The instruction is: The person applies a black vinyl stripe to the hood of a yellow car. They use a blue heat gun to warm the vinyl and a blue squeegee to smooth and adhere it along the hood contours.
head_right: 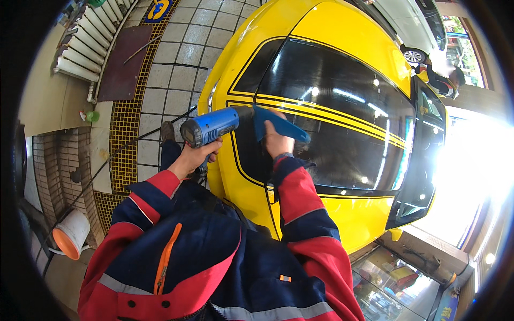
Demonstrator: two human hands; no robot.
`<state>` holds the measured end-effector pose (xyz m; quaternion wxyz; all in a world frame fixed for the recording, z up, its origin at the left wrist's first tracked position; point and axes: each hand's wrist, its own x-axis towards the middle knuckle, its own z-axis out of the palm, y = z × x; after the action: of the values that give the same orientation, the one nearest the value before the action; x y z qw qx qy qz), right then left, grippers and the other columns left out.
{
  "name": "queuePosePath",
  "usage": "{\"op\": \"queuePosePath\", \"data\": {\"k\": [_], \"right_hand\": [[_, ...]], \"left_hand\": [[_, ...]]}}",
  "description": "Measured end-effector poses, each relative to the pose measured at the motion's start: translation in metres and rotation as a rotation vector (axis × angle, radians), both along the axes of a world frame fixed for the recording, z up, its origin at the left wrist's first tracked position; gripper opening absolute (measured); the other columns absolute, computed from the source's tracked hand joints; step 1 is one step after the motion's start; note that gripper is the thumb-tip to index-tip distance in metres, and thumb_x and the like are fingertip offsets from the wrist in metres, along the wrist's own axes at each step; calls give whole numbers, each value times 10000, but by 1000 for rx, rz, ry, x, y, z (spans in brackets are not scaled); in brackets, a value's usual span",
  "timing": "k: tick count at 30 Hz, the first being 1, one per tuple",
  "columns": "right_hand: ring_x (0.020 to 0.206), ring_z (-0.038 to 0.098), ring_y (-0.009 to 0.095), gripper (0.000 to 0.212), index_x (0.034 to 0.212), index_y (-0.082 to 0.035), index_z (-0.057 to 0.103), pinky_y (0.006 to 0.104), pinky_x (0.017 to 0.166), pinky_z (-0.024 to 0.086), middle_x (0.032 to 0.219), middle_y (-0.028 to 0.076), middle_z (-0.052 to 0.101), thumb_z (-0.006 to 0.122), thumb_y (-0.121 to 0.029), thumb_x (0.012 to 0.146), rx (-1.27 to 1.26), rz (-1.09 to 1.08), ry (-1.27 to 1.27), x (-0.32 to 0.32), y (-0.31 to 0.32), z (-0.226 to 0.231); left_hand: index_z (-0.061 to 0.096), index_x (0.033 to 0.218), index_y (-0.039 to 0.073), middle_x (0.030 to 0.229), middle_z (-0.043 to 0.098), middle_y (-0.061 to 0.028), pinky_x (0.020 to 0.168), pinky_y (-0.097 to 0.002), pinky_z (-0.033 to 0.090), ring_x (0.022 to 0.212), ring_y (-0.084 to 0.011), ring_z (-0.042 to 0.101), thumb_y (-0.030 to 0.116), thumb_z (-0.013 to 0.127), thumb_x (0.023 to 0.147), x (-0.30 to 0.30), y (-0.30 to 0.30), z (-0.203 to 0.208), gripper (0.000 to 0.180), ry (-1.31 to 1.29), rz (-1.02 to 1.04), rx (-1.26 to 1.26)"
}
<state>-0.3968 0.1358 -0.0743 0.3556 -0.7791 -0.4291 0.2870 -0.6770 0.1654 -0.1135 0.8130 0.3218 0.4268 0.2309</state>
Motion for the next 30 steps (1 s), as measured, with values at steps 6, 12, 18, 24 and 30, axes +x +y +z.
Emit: {"op": "queuePosePath", "data": {"k": [6,12,18,24,30], "right_hand": [[993,712,178,400,1458,-130,657,289,772,587,1300,101,723,665,-157,1058,99,-115,217,-5,4,19],[1119,725,281,413,1476,-125,634,363,944,573,1289,142,740,657,-171,1067,-56,-10,-67,11,4,18],[1158,724,326,343,1379,-94,710,393,1012,548,1289,164,744,690,-166,1045,-15,79,-45,10,19,-3],[1045,721,204,417,1469,-97,655,327,873,586,1247,117,747,671,-166,1058,18,-50,98,25,3,24],[1219,704,355,378,1414,-89,675,386,1064,517,1321,168,734,684,-173,1046,11,75,-28,21,0,5]], "left_hand": [[716,1094,47,839,690,-21,617,-275,553,659,-107,659,136,789,963,-14,2,0,174,-22,12,-41],[719,1095,55,829,688,-20,602,-267,548,636,-103,659,147,791,965,-8,5,-3,175,-31,14,-41],[720,1087,56,820,686,-18,589,-261,543,624,-98,659,155,794,970,-4,1,-5,169,-55,-5,-25],[716,1089,56,825,684,-11,593,-259,545,624,-94,655,155,802,967,-13,-1,-6,180,-47,-6,-43],[714,1092,59,829,680,-5,596,-256,544,628,-88,650,156,780,976,-3,-3,-3,165,-38,-12,-51]]}}
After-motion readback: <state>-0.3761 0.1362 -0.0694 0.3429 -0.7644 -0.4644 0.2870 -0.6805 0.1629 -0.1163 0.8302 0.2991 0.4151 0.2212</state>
